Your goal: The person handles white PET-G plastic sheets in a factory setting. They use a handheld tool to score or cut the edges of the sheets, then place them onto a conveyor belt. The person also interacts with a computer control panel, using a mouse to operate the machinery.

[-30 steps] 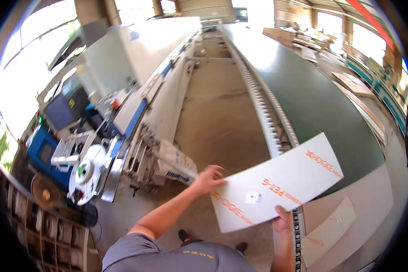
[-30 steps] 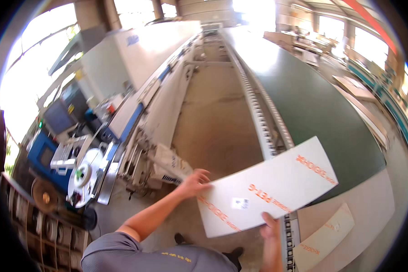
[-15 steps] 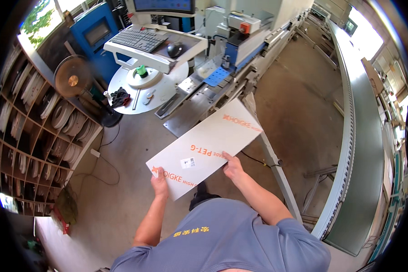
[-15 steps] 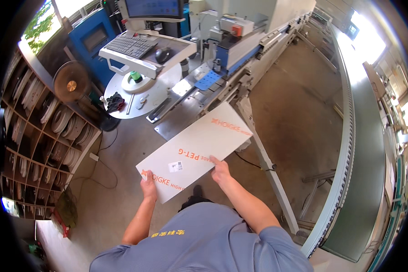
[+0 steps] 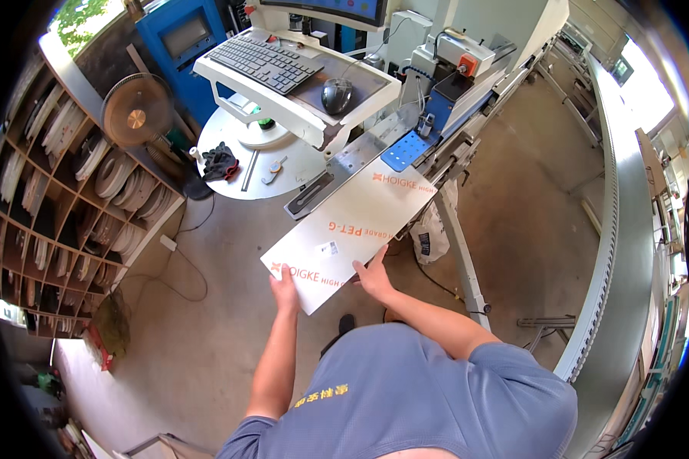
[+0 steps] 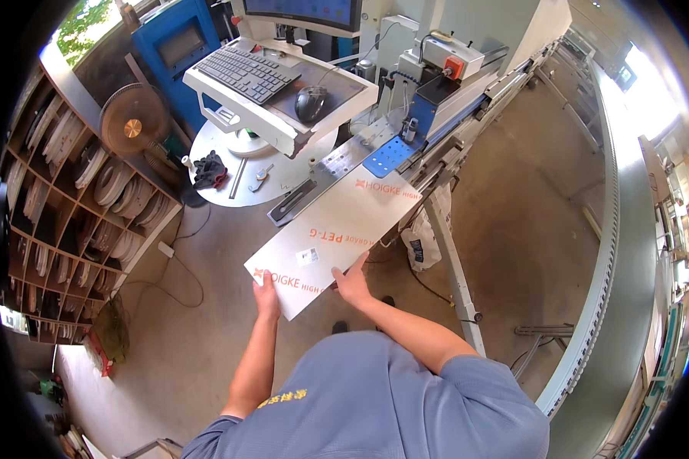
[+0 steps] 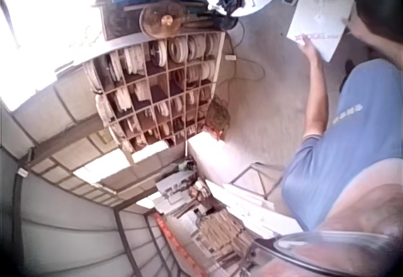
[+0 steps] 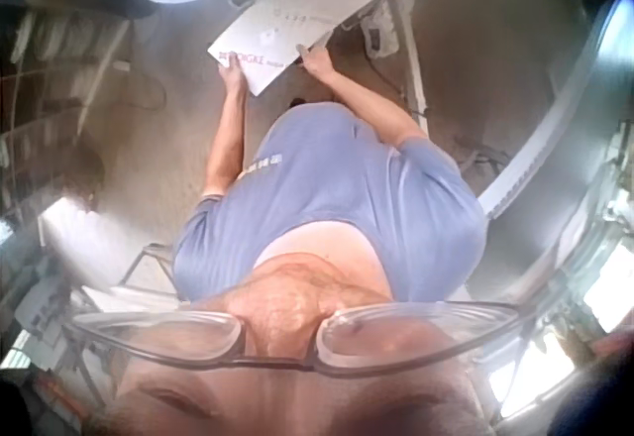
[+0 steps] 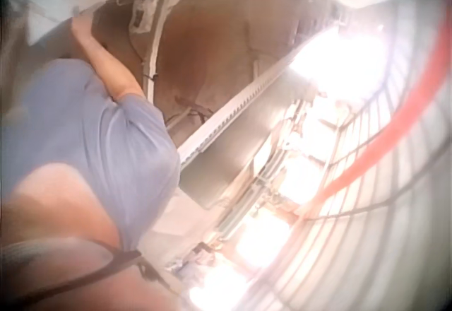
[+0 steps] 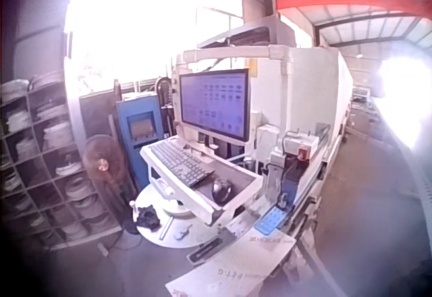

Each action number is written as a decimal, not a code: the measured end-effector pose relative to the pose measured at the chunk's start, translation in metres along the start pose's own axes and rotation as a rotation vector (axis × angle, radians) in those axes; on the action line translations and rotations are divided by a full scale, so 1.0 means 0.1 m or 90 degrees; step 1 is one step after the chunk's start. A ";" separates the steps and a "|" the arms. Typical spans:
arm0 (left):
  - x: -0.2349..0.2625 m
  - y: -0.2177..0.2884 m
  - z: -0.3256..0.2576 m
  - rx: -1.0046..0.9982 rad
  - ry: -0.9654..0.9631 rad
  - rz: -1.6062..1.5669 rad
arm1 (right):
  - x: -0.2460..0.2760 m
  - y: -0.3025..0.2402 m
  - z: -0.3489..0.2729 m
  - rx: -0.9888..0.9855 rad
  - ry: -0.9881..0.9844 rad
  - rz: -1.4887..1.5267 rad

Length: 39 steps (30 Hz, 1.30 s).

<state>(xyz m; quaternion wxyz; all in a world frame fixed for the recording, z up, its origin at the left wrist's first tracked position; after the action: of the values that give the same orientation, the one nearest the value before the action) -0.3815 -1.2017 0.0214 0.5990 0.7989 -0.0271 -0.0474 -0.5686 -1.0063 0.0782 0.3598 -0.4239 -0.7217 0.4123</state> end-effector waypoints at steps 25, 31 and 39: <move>-2.60 0.44 -1.12 -0.672 -0.307 0.549 | 2.35 -0.12 1.79 0.105 0.112 -0.157; -3.17 0.32 -1.12 -0.682 -0.311 0.526 | 3.37 1.99 -0.06 -0.178 0.250 0.015; -3.97 0.15 -1.21 -0.760 -0.344 0.375 | 3.96 3.77 -3.95 -0.319 0.694 -0.252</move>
<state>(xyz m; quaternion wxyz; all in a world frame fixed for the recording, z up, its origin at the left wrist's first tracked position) -0.7627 -1.0510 0.0862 0.8938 0.2551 -0.3583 -0.0871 -0.2578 -0.4181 -0.0357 0.6349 -0.5031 -0.5742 -0.1190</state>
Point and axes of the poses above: each hand's wrist, its own z-axis towards the middle knuckle, its own x-axis out of the back of the hand, y = z × x, the point moved 7 cm from there along z, towards the middle knuckle, and after that the axes turned 15 degrees about y, right-handed, at the moved point
